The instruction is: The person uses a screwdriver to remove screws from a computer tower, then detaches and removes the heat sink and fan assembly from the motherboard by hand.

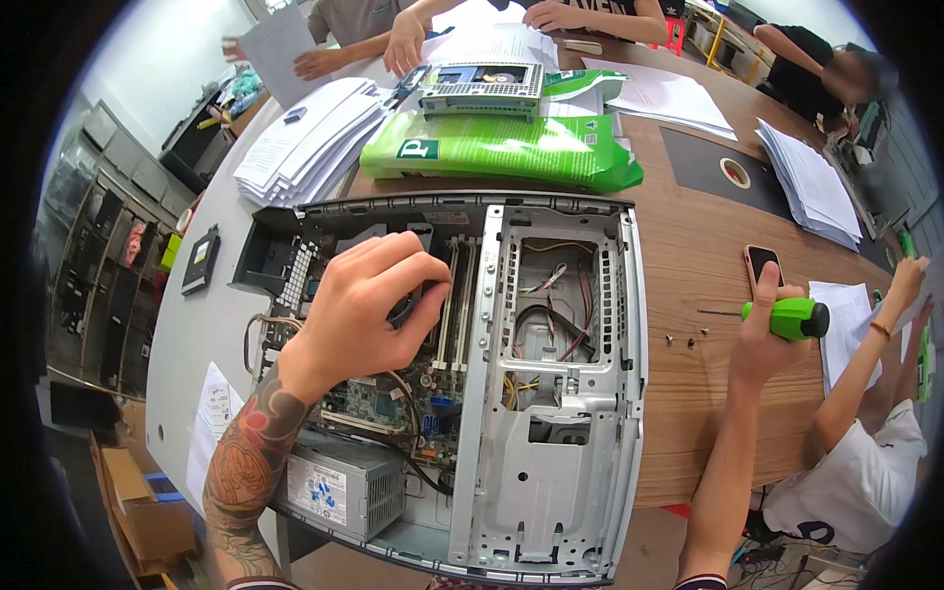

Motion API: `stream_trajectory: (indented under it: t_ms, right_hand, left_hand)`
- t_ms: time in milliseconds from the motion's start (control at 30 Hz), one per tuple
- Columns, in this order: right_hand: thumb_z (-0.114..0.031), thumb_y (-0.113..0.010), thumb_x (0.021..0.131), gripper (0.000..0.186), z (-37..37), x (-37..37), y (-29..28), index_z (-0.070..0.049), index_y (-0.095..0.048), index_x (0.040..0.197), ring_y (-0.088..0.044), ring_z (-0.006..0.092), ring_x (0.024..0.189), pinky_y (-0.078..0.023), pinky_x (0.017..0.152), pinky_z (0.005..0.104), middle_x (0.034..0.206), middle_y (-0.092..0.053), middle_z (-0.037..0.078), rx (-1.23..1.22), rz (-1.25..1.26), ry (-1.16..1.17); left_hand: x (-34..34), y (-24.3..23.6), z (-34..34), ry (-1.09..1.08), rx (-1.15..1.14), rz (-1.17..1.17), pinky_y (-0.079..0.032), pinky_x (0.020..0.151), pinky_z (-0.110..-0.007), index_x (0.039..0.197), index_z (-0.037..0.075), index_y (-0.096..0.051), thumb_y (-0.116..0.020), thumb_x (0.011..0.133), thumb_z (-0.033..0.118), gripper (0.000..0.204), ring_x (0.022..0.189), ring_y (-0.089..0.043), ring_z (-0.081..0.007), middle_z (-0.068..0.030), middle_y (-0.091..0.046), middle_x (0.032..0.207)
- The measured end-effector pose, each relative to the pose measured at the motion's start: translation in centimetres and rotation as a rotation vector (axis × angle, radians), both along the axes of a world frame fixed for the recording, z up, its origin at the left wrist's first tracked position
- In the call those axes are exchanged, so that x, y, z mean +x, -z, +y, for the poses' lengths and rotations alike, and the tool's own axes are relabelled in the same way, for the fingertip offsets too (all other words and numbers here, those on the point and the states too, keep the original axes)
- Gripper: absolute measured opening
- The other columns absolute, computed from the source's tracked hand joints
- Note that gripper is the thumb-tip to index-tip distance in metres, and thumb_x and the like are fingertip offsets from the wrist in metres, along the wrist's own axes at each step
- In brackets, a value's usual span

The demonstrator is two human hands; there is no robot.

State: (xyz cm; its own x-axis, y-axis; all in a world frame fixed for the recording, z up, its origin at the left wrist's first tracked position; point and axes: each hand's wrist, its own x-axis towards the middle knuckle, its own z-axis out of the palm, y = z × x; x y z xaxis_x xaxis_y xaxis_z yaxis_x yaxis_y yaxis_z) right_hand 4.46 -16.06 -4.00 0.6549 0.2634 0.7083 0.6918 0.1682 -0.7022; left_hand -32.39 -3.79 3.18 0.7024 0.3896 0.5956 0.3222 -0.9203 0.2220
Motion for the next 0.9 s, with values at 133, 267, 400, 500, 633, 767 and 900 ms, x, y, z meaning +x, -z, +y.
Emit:
stream_trajectory:
  t_ms: [133,267,400,500,633,767,900]
  right_hand:
    - [-0.019,-0.077,0.096,0.038,-0.2,-0.4,-0.8,-0.007,-0.057,0.066,-0.045,0.0051,0.051,-0.035,0.050,0.0228,0.061,-0.054,-0.003,0.038,0.016,0.085]
    - [-0.015,-0.075,0.096,0.035,-0.6,0.5,-1.2,-0.005,-0.058,0.068,-0.044,0.0064,0.051,-0.034,0.050,0.0234,0.062,-0.054,-0.001,0.233,-0.175,0.062]
    - [-0.014,-0.072,0.097,0.035,-0.4,2.6,-0.9,-0.003,-0.058,0.068,-0.046,0.0077,0.053,-0.035,0.051,0.0246,0.061,-0.053,0.000,0.196,-0.286,0.130]
    - [-0.014,-0.072,0.097,0.033,0.0,3.8,-3.7,-0.004,-0.057,0.069,-0.044,0.0095,0.055,-0.039,0.055,0.0265,0.062,-0.048,-0.001,0.303,-0.505,0.132]
    - [-0.017,-0.069,0.099,0.031,1.2,1.5,-13.4,-0.006,-0.057,0.072,-0.040,0.0119,0.058,-0.046,0.065,0.0276,0.065,-0.044,0.000,0.410,0.084,-0.553]
    - [-0.023,-0.060,0.105,0.032,5.8,-7.5,-18.8,-0.007,-0.053,0.078,-0.038,0.0128,0.064,-0.040,0.066,0.0280,0.069,-0.040,0.000,0.316,0.066,-0.819]
    - [-0.021,-0.068,0.102,0.028,12.0,-17.8,-15.0,-0.007,-0.060,0.079,-0.051,0.0061,0.062,-0.038,0.059,0.0222,0.068,-0.055,-0.002,0.182,-0.404,-0.767]
  left_hand:
    - [-0.3,0.1,0.6,0.005,-0.001,-0.025,-0.048,0.065,-0.038,0.088,0.004,-0.066,-0.074,0.080,0.001,0.012,0.071,-0.059,-0.0281,-0.0085,-0.059,0.080]
    - [-1.2,0.3,1.6,-0.051,0.032,-0.021,-0.049,0.068,-0.039,0.088,0.003,-0.065,-0.073,0.078,-0.001,0.013,0.074,-0.060,-0.0293,-0.0092,-0.059,0.080]
    - [-2.6,0.5,2.8,-0.139,0.018,-0.084,-0.051,0.070,-0.038,0.089,0.002,-0.065,-0.068,0.081,-0.003,0.010,0.075,-0.063,-0.0296,-0.0100,-0.062,0.083]
    - [-3.9,0.4,3.6,-0.232,-0.038,-0.074,-0.053,0.070,-0.038,0.090,0.001,-0.066,-0.065,0.084,-0.002,0.006,0.074,-0.065,-0.0295,-0.0106,-0.063,0.085]
    - [-5.1,0.1,4.1,-0.324,-0.121,0.000,-0.055,0.075,-0.040,0.092,0.001,-0.067,-0.062,0.088,0.002,0.007,0.080,-0.068,-0.0324,-0.0126,-0.065,0.088]
    - [-5.0,0.7,3.8,-0.322,-0.071,0.134,-0.054,0.080,-0.046,0.094,0.001,-0.066,-0.058,0.088,0.004,0.011,0.089,-0.066,-0.0372,-0.0151,-0.065,0.093]
    - [-5.9,0.5,3.7,-0.286,-0.079,0.073,-0.055,0.081,-0.046,0.094,0.000,-0.067,-0.055,0.087,0.002,0.014,0.092,-0.066,-0.0381,-0.0164,-0.067,0.094]
